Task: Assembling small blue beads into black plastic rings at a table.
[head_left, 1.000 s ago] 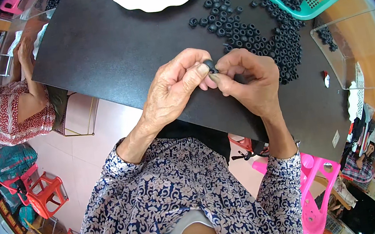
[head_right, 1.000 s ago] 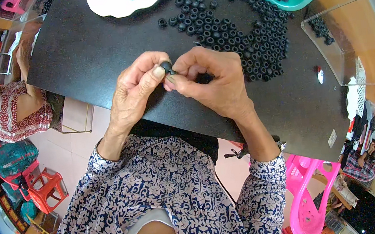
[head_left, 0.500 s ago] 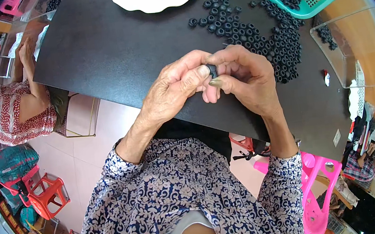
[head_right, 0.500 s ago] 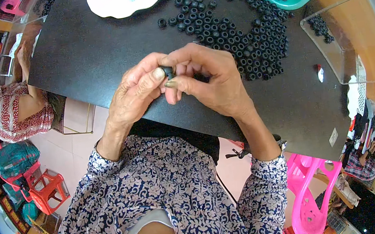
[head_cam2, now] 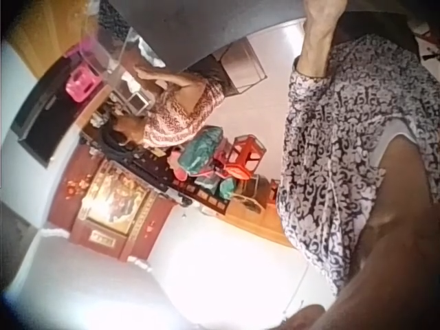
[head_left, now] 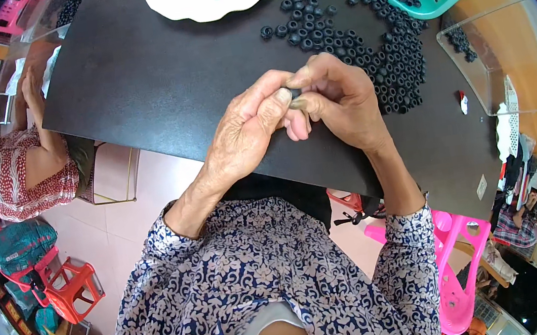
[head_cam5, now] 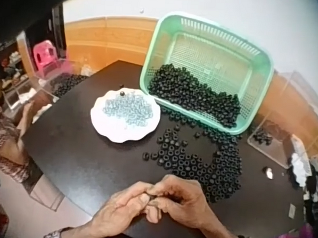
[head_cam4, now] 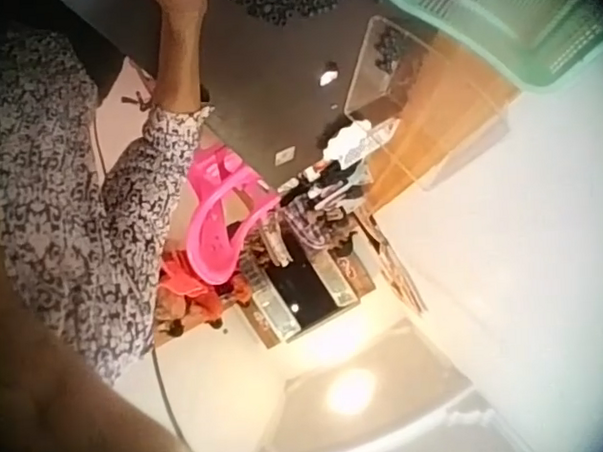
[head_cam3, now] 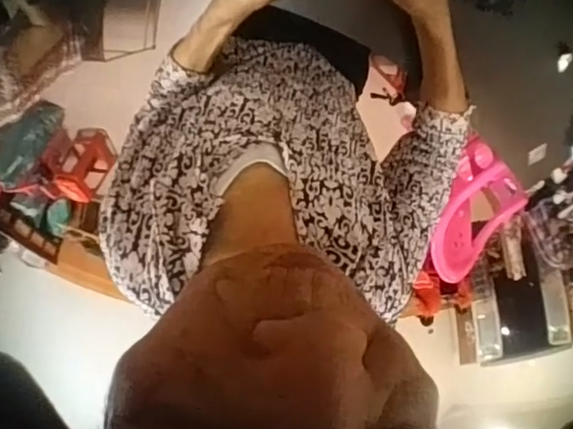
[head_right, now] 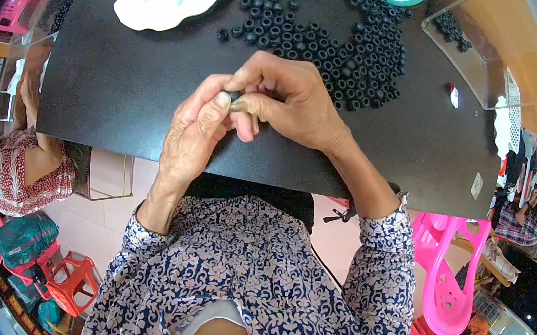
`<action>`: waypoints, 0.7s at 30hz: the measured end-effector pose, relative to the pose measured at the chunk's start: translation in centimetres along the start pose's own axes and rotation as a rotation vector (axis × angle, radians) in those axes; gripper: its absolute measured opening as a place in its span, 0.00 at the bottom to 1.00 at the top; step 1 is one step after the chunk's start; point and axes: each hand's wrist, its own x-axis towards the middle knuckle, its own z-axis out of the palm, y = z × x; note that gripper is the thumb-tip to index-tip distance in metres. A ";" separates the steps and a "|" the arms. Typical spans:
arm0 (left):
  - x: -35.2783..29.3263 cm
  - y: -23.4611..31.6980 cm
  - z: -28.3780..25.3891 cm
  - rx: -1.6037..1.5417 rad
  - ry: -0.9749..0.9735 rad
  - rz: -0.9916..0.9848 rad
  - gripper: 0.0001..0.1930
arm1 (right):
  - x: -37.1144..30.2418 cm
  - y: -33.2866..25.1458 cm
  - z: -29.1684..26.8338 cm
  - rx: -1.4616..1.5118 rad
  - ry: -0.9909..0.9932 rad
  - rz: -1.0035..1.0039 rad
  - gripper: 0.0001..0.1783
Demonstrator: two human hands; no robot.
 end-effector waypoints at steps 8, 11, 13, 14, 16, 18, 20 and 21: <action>0.0 -0.4 -0.7 -0.199 0.053 0.042 0.15 | 0.5 0.4 -0.1 0.235 -0.061 -0.014 0.16; 0.1 -0.6 -0.8 -0.129 0.038 0.055 0.15 | -0.1 0.0 -0.1 0.262 -0.035 0.023 0.24; 0.3 -0.6 -0.4 -0.117 0.043 0.034 0.15 | -0.4 -0.3 -0.3 0.042 0.019 -0.013 0.19; 0.4 -0.5 -0.1 -0.108 0.055 0.009 0.15 | -0.5 -0.6 -0.3 0.028 0.038 -0.019 0.19; 0.4 -0.5 -0.3 -0.022 0.057 -0.028 0.15 | -0.7 -1.2 0.0 -0.385 0.114 -0.143 0.16; 0.0 0.0 -0.1 0.000 0.097 -0.073 0.17 | -0.9 -1.8 0.0 -0.435 0.134 -0.152 0.14; -0.4 0.0 0.2 -0.019 0.048 0.056 0.17 | -1.9 -2.2 -1.3 -0.441 0.218 -0.117 0.13; -0.1 -0.2 0.3 -0.021 0.029 0.058 0.17 | -2.4 -2.8 -2.7 -0.434 0.328 -0.030 0.12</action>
